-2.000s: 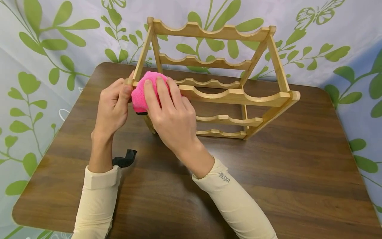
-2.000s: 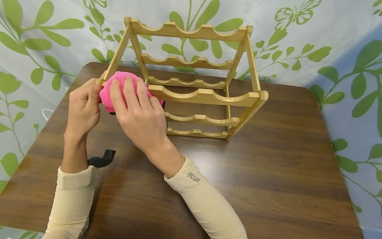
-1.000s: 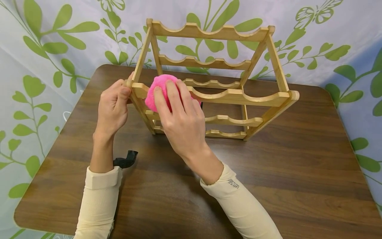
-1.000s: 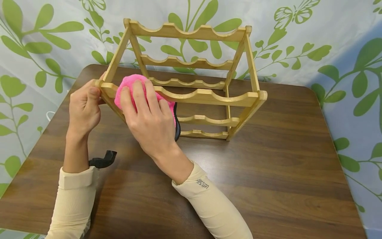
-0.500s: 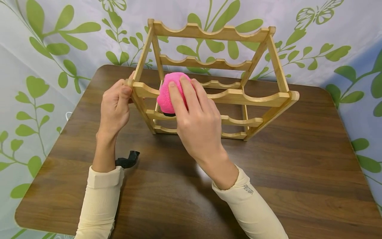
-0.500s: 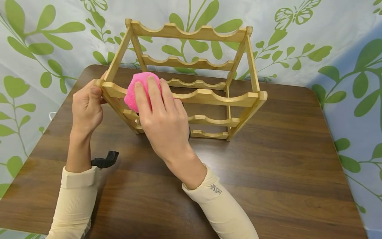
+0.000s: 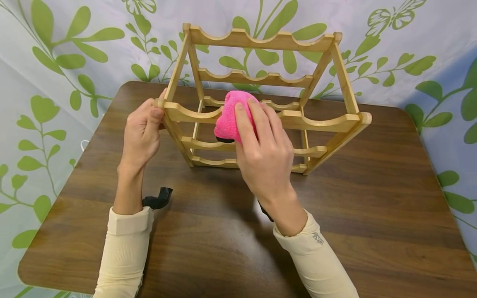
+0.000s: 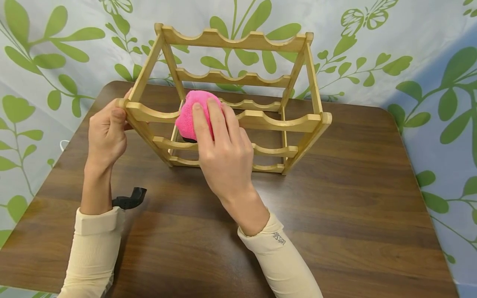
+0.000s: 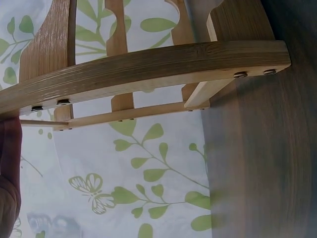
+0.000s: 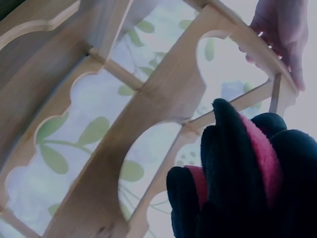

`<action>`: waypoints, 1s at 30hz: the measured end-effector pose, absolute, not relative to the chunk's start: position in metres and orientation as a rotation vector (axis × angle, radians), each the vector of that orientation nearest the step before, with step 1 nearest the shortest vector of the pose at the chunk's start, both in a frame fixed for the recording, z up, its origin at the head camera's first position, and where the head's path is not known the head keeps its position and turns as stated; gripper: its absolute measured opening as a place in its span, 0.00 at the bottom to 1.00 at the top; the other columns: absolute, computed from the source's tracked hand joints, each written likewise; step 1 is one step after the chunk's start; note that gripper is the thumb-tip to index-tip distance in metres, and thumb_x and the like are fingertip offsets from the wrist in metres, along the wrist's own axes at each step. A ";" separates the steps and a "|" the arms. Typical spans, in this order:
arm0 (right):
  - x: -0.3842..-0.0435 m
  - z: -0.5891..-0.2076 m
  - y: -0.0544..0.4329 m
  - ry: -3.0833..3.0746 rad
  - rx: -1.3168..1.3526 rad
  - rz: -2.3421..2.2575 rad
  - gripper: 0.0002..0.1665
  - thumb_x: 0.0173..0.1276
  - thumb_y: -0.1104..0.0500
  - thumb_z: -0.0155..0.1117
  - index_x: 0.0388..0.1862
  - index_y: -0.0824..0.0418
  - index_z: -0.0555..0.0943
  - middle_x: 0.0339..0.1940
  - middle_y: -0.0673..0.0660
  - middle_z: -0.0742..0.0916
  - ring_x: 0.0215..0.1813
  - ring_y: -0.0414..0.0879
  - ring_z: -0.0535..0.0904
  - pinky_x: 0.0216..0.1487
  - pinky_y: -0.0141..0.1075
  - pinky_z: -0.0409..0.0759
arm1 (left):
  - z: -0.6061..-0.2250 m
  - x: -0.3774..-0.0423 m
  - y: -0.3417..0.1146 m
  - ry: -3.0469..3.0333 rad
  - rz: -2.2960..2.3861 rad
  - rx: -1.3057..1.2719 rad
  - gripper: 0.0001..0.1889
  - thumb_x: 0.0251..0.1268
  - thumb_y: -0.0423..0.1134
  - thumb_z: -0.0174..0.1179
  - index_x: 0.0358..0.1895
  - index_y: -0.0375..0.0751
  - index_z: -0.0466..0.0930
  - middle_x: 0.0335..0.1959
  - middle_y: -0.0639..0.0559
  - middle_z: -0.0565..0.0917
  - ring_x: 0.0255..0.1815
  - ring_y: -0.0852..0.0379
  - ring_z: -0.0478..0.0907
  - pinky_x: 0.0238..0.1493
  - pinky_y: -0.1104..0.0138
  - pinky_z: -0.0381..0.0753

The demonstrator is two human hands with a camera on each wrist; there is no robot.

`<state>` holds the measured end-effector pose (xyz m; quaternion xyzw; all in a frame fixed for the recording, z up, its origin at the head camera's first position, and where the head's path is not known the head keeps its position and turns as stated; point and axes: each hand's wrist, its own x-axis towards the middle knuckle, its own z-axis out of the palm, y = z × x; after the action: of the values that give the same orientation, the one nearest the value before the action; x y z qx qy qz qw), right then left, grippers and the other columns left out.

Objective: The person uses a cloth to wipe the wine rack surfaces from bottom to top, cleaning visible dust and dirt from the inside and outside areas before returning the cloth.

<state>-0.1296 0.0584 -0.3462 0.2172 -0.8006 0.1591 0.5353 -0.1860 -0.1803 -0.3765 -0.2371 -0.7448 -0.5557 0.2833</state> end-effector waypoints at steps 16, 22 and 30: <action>-0.131 -0.359 0.084 -1.835 0.430 0.411 0.18 0.64 0.67 0.68 0.54 0.67 0.82 0.58 0.67 0.81 0.57 0.63 0.76 0.60 0.48 0.77 | -0.378 -0.189 -0.183 -1.976 -1.505 -0.650 0.38 0.66 0.63 0.47 0.32 0.21 0.80 0.30 0.58 0.79 0.29 0.65 0.82 0.34 0.76 0.82; -0.131 -0.362 0.090 -1.787 0.402 0.446 0.18 0.62 0.67 0.69 0.52 0.66 0.83 0.57 0.68 0.81 0.57 0.64 0.76 0.58 0.50 0.79 | -0.378 -0.189 -0.181 -1.983 -1.506 -0.643 0.38 0.66 0.63 0.47 0.32 0.22 0.80 0.30 0.58 0.79 0.29 0.65 0.82 0.34 0.76 0.82; -0.131 -0.368 0.103 -1.737 0.316 0.514 0.16 0.60 0.65 0.71 0.49 0.63 0.84 0.53 0.67 0.81 0.54 0.65 0.77 0.56 0.54 0.79 | -0.379 -0.190 -0.182 -1.991 -1.512 -0.629 0.38 0.66 0.63 0.47 0.33 0.21 0.82 0.30 0.57 0.79 0.29 0.64 0.82 0.35 0.76 0.82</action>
<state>-0.1312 0.1031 -0.3685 0.1368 -0.7513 0.2223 0.6061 -0.1899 -0.1816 -0.3788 -0.2344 -0.7418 -0.5633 0.2782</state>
